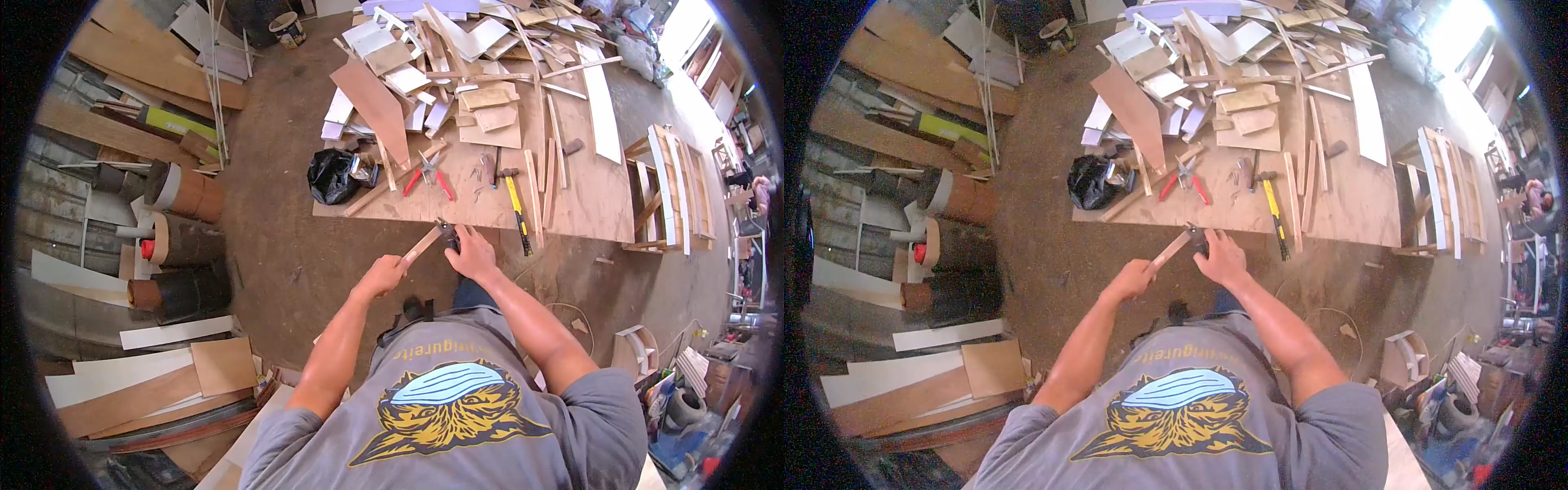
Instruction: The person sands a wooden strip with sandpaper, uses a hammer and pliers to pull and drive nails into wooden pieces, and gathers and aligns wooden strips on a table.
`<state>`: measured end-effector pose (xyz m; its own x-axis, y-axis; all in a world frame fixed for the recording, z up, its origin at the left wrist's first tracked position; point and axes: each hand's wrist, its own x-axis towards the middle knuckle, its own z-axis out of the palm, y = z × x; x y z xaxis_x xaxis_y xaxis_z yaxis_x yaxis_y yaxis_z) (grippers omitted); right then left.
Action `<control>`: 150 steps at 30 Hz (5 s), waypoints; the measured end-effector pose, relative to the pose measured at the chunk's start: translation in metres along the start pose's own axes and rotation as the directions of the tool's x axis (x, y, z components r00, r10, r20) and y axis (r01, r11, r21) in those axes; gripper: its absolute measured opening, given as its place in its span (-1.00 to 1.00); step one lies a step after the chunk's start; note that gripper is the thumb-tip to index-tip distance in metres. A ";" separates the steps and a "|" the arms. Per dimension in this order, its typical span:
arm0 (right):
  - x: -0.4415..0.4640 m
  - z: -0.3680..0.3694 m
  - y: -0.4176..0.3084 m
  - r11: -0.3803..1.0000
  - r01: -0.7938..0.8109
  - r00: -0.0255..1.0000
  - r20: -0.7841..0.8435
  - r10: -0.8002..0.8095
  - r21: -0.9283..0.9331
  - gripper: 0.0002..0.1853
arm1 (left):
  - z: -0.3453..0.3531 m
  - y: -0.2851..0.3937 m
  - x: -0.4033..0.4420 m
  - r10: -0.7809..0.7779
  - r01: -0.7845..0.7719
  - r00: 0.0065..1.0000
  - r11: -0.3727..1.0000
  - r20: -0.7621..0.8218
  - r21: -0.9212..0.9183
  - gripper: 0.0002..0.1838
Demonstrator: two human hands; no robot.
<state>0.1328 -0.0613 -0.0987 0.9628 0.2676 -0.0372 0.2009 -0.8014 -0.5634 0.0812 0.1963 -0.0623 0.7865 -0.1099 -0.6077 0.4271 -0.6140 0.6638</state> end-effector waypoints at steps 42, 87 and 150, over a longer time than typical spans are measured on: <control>0.116 -0.063 0.037 0.991 -0.051 0.979 0.192 0.075 -0.126 -0.57 | 0.002 0.090 0.108 -0.088 0.178 0.954 0.935 -0.285 0.307 -0.35; 0.110 -0.016 0.023 0.944 -0.149 0.966 0.161 0.202 -0.293 -0.50 | 0.008 0.047 0.130 -0.106 0.143 0.984 0.951 0.146 -0.274 -0.32; 0.111 -0.009 0.032 0.945 0.082 0.988 0.147 -0.036 -0.318 -0.69 | 0.020 0.064 0.144 -0.142 0.170 0.983 0.941 0.114 -0.293 -0.40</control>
<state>0.2480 -0.0618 -0.1137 0.9179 0.3723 -0.1377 0.3262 -0.9051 -0.2727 0.2123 0.1253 -0.1160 0.6620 -0.1099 -0.7414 0.6661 -0.3671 0.6492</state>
